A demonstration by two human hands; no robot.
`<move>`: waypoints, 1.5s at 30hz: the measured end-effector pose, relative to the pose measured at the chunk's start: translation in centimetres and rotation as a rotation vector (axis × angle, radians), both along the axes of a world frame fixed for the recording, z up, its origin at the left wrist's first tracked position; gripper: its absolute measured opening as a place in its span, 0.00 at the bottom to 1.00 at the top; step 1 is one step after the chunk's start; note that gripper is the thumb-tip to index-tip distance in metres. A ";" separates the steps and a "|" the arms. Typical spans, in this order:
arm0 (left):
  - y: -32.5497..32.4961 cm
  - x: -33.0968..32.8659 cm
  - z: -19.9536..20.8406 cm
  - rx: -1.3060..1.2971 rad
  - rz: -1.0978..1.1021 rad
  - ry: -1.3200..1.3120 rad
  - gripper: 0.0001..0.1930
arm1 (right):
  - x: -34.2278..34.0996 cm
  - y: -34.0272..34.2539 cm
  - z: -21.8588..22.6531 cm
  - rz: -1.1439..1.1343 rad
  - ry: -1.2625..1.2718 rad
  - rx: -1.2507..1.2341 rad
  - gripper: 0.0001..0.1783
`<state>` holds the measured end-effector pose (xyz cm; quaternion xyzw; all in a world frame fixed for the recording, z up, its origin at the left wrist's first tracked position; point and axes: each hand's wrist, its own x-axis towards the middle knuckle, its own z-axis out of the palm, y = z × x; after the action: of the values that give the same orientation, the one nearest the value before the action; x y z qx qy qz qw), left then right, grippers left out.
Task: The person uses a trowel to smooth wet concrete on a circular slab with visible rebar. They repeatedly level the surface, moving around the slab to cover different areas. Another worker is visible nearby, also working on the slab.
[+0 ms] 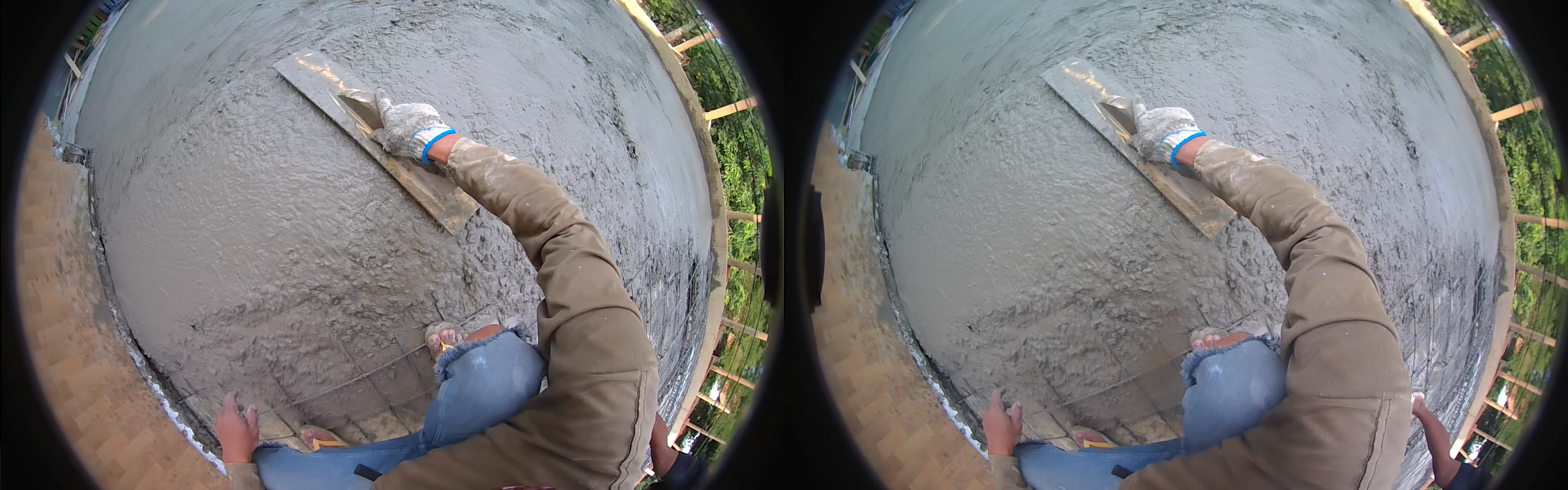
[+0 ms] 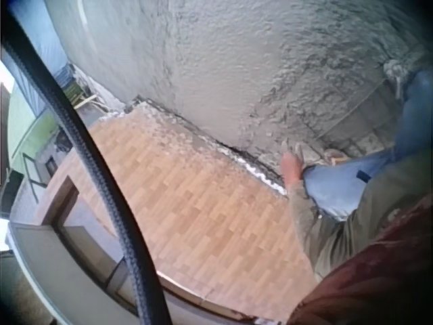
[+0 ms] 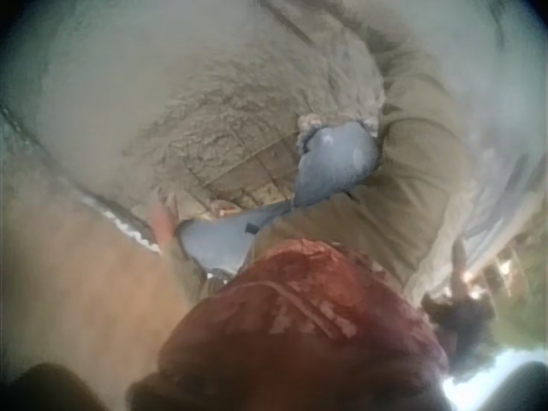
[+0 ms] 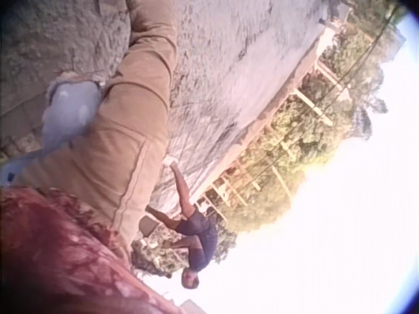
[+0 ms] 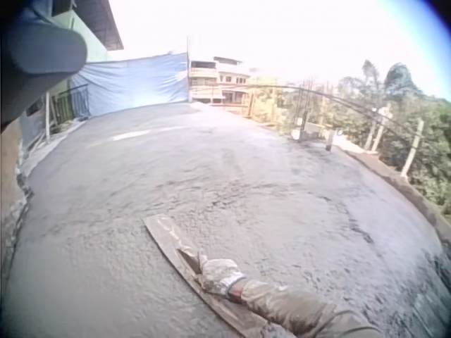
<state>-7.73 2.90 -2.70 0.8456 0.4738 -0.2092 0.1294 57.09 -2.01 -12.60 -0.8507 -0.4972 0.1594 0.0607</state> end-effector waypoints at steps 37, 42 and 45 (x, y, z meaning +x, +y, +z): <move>0.1 -2.8 -2.6 0.067 -0.246 0.234 0.26 | 26.9 -7.3 -2.8 -0.687 -0.127 -0.055 0.52; 1.0 0.3 -1.8 -0.104 -0.073 0.427 0.30 | 16.4 2.7 -3.6 -0.294 -0.117 0.078 0.34; 1.9 3.4 -1.3 -0.133 -0.026 0.325 0.32 | 9.8 4.2 -3.3 -0.056 -0.005 0.119 0.28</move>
<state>-4.38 4.76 -3.96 0.7961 0.4628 -0.3758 0.1039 66.93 2.22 -15.87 -0.8596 -0.4819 0.1257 0.1143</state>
